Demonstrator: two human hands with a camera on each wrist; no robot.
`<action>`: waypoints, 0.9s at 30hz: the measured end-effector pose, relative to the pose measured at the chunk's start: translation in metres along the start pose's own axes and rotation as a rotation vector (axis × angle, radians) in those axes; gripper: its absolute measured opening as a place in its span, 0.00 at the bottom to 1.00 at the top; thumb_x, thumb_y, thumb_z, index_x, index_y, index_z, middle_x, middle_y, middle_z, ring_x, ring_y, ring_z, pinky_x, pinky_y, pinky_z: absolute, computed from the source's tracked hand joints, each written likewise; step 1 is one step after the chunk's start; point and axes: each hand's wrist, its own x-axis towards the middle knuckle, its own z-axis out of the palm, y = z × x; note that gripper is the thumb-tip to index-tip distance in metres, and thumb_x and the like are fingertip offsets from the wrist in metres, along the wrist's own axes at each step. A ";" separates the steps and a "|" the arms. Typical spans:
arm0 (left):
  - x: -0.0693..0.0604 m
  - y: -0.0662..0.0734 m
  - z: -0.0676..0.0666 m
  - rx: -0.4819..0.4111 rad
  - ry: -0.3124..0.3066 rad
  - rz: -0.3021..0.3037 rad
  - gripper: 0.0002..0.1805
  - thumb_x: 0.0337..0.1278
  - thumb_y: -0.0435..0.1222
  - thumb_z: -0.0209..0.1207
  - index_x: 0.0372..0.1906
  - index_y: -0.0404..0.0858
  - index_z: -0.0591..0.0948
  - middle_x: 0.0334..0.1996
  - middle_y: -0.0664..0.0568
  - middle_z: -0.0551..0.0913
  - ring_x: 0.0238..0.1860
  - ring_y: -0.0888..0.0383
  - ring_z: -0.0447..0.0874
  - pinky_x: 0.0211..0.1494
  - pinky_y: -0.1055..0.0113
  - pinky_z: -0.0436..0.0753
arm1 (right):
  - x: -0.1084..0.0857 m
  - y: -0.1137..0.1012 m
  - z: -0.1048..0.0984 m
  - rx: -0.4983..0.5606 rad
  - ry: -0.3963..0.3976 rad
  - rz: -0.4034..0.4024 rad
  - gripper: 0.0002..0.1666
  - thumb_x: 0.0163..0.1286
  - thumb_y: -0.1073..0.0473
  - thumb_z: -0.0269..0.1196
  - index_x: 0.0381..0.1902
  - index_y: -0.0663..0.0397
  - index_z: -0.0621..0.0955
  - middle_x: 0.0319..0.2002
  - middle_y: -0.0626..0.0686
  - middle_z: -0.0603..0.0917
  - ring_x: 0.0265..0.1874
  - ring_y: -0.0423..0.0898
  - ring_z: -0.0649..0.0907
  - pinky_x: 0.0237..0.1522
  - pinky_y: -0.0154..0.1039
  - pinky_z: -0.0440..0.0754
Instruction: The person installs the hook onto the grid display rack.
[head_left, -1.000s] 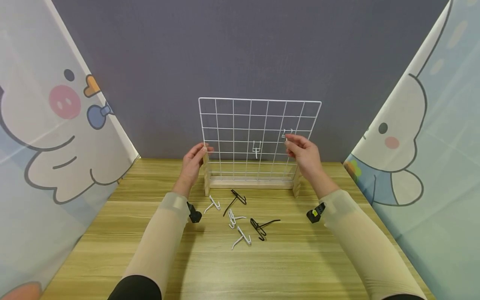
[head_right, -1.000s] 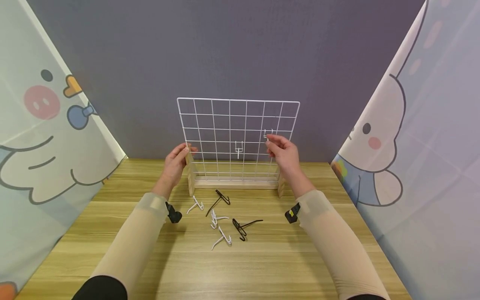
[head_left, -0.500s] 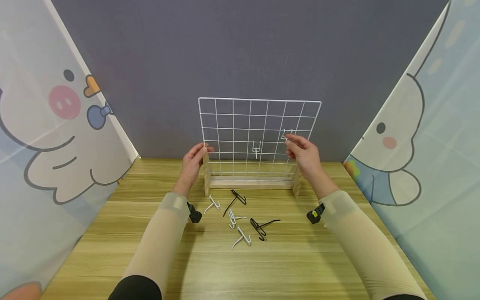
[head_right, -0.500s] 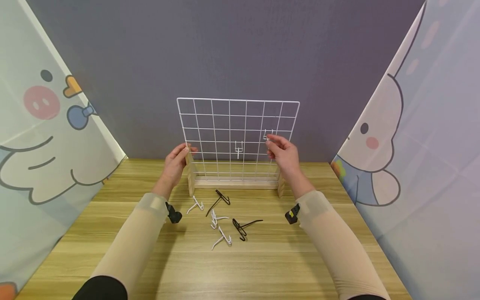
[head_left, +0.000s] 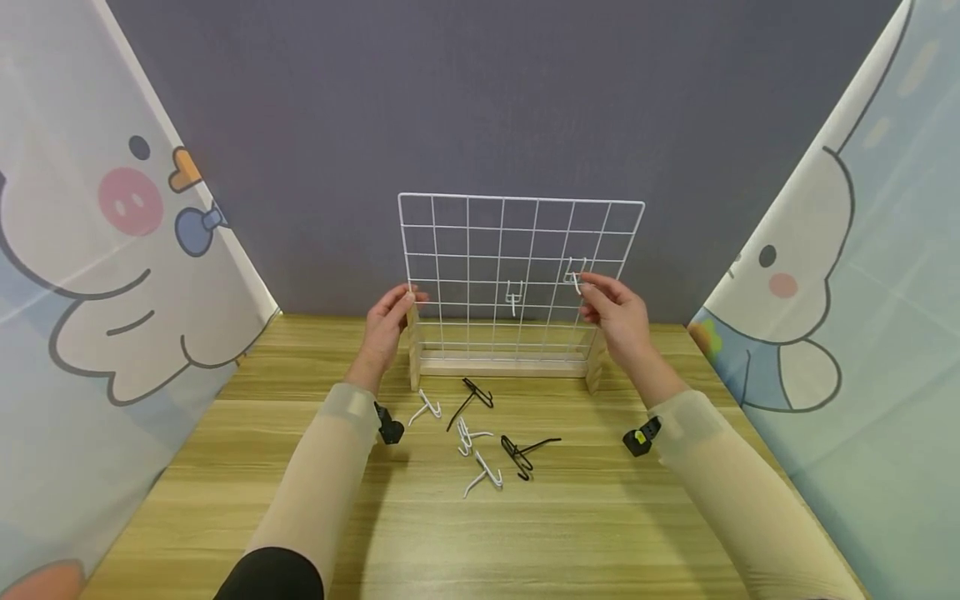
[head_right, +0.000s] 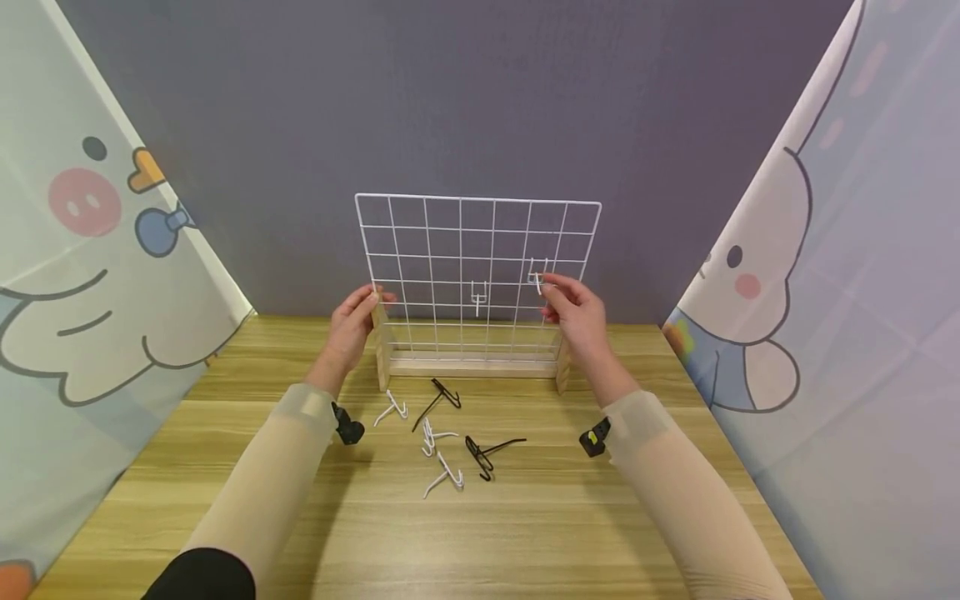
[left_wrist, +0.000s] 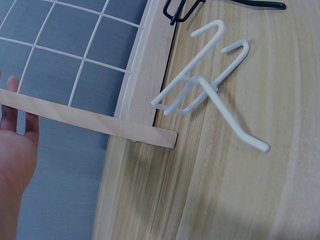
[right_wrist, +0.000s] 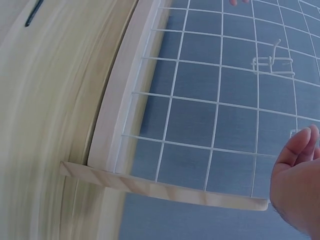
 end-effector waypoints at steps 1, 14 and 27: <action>0.000 0.000 0.000 -0.001 -0.001 0.000 0.08 0.86 0.36 0.57 0.56 0.46 0.86 0.46 0.61 0.94 0.55 0.59 0.89 0.57 0.68 0.82 | -0.002 0.000 -0.001 -0.001 -0.003 -0.001 0.21 0.81 0.56 0.69 0.67 0.57 0.84 0.39 0.43 0.89 0.31 0.39 0.85 0.38 0.30 0.87; 0.000 0.000 -0.001 0.000 -0.012 0.014 0.09 0.86 0.37 0.57 0.54 0.50 0.87 0.46 0.61 0.94 0.55 0.61 0.89 0.56 0.69 0.82 | -0.032 0.015 -0.019 -0.034 -0.082 0.026 0.22 0.83 0.54 0.66 0.68 0.59 0.82 0.41 0.42 0.88 0.32 0.38 0.84 0.38 0.29 0.86; 0.000 0.000 -0.001 0.009 -0.007 0.014 0.08 0.86 0.37 0.57 0.55 0.49 0.86 0.46 0.61 0.94 0.55 0.61 0.89 0.58 0.67 0.82 | -0.064 0.062 -0.022 -0.170 -0.282 0.150 0.14 0.85 0.56 0.64 0.62 0.51 0.86 0.43 0.43 0.88 0.36 0.40 0.86 0.43 0.36 0.87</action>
